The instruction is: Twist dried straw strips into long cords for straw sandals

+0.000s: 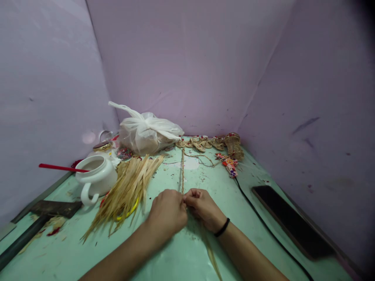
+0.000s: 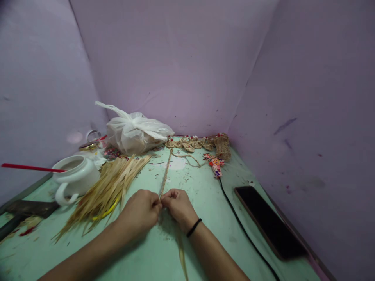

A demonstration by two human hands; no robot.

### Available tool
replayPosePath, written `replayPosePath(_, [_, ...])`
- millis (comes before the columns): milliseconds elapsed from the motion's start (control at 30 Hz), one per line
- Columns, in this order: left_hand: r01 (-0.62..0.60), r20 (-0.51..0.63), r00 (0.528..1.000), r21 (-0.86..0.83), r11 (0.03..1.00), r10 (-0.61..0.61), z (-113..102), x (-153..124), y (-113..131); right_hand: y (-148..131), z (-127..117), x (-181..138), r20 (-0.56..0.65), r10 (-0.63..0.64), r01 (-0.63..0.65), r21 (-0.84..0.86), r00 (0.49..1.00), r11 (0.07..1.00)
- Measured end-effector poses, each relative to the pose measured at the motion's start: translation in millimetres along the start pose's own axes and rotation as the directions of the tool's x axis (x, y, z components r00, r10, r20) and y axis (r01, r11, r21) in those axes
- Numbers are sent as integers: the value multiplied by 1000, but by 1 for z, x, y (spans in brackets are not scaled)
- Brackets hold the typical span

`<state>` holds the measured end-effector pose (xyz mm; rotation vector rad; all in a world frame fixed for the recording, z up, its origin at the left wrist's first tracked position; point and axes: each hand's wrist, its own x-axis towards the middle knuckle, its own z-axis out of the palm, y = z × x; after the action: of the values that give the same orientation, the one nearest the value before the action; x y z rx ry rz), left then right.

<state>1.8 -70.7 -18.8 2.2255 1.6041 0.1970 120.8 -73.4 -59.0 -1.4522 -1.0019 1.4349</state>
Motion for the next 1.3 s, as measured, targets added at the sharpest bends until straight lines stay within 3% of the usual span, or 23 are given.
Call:
replayPosePath(133, [-55,-19,998,193,980,60,14,-17,15,2,3,-1,-64,-17,21,55,998,998])
replayPosePath(300, [-152,24,988,226,962,150,31,-22,18,5,6,0,-70,-46,55,135,996,989])
replayPosePath(400, [-140,58,990,196,971,131,18,-21,15,2,4,-2,-22,4,-1,134,1000,991])
replayPosePath(467, [-69,47,997,153,986,63,0,-17,10,-1,1,-3,41,53,-58,135,998,989])
replayPosePath(567, [96,-172,981,16,995,-92,-23,-4,-1,-5,-3,-4,143,81,-105,164,986,981])
replayPosePath(600, [96,-209,972,-83,992,-112,-25,1,-5,-6,-4,-4,168,79,-109,175,983,979])
replayPosePath(633, [102,-173,975,-213,972,-140,-25,6,-9,-7,-5,-4,184,75,-109,182,980,977])
replayPosePath(700, [205,88,979,-476,855,-186,-18,15,-14,-7,-7,-4,210,56,-96,186,976,978])
replayPosePath(767, [319,346,932,-630,708,-113,-6,20,-17,-7,-8,-4,232,33,-79,191,972,978])
replayPosePath(833, [362,437,899,-703,612,-30,4,22,-18,-6,-8,-3,231,25,-68,183,973,981])
replayPosePath(900, [377,436,899,-717,586,-44,8,22,-17,-4,-7,-1,197,22,-47,122,980,991])
replayPosePath(1033, [383,376,912,-647,659,-161,11,25,-17,2,-6,2,111,-97,113,-155,989,981])
replayPosePath(1133, [274,256,957,-643,715,-136,20,30,-22,2,-6,-2,36,-269,255,-457,962,852])
replayPosePath(1233, [205,179,977,-638,742,-116,29,33,-26,-5,-5,-12,-35,-324,212,-690,945,692])
replayPosePath(1300, [214,170,976,-633,744,-136,29,32,-26,-10,-3,-19,-43,-289,164,-739,956,653])
